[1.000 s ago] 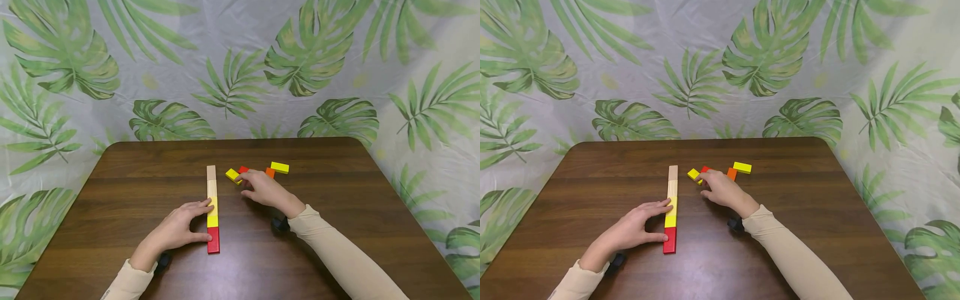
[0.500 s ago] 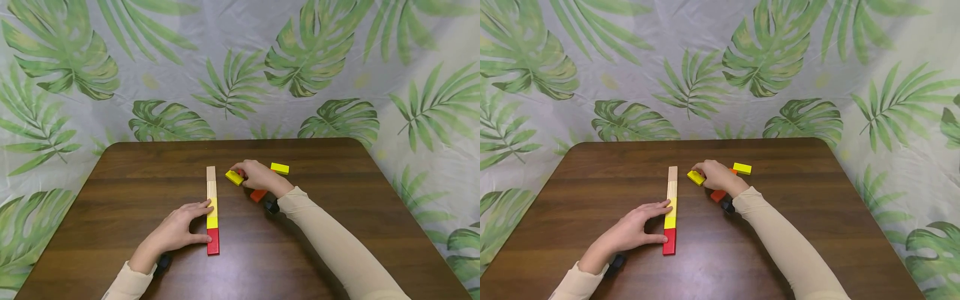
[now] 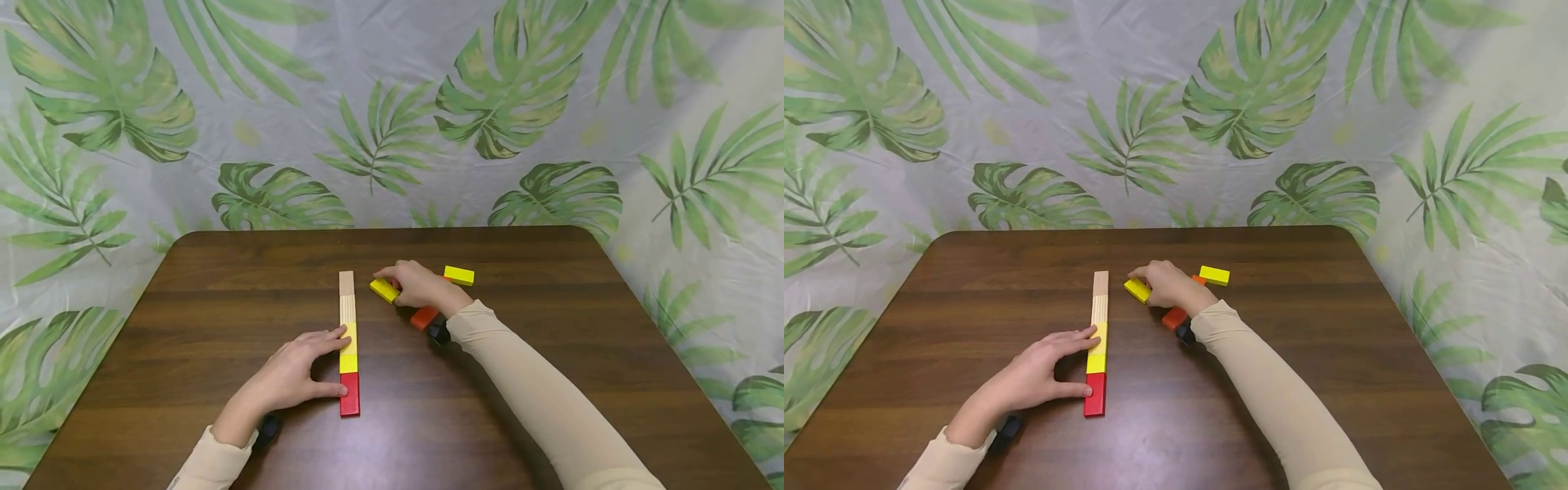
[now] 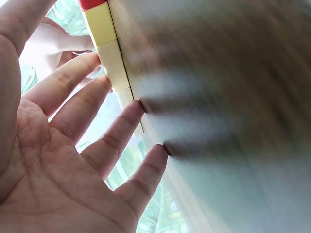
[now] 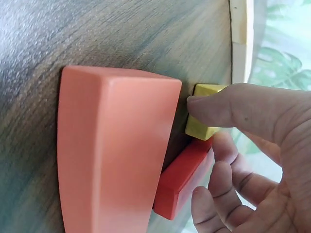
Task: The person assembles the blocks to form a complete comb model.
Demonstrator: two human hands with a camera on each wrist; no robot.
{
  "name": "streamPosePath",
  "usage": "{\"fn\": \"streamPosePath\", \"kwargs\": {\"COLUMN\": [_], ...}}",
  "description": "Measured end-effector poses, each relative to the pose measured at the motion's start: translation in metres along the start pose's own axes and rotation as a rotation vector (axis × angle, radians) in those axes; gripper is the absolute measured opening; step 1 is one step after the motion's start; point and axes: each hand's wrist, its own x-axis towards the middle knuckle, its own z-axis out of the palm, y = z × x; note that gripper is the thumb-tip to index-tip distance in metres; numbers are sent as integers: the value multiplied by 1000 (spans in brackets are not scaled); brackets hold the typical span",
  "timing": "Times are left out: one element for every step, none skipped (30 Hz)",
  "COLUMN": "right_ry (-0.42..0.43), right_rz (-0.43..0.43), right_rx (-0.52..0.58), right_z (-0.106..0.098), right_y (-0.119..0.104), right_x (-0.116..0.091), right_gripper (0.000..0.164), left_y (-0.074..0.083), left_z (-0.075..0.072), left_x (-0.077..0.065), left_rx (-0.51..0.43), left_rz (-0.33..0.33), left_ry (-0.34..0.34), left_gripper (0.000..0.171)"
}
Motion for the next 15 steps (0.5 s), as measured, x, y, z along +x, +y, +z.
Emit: {"fn": "streamPosePath", "kwargs": {"right_ry": [-2,-3,-2,-2,-2,-3,-2,0,1,2,4,5,7,9,10], "right_rz": [1,1,1,1,1,2,2,3,4,4,4,4,4,2,1], "right_rx": [-3,-5,-6,-4,-2,2,6,10,16,20,24,27,34,37,41], "right_z": [0,1,1,1,1,1,1,1,1,1,1,2,2,2,2], "right_y": [0,0,0,0,0,1,1,1,2,2,3,3,4,4,4], "right_x": [1,1,1,2,2,2,2,2,2,2,2,2,2,3,2], "right_gripper": [67,67,67,67,67,67,67,66,66,66,66,66,65,65,64], "left_y": [0,0,0,0,0,0,0,0,0,0,0,0,0,-1,-1], "left_z": [0,0,0,0,0,0,0,0,0,0,0,0,0,0,0], "left_x": [0,0,0,0,0,0,0,0,0,0,0,0,0,0,0], "left_rx": [0,-1,-1,0,0,0,0,1,2,1,0,-1,-1,-2,-3], "left_rz": [0,-1,0,0,1,1,2,3,4,5,5,4,3,3,2], "left_ry": [0,0,0,1,1,1,2,3,4,4,4,3,3,2,1], "left_gripper": [77,77,77,77,77,77,77,77,77,77,77,77,77,77,77]}}
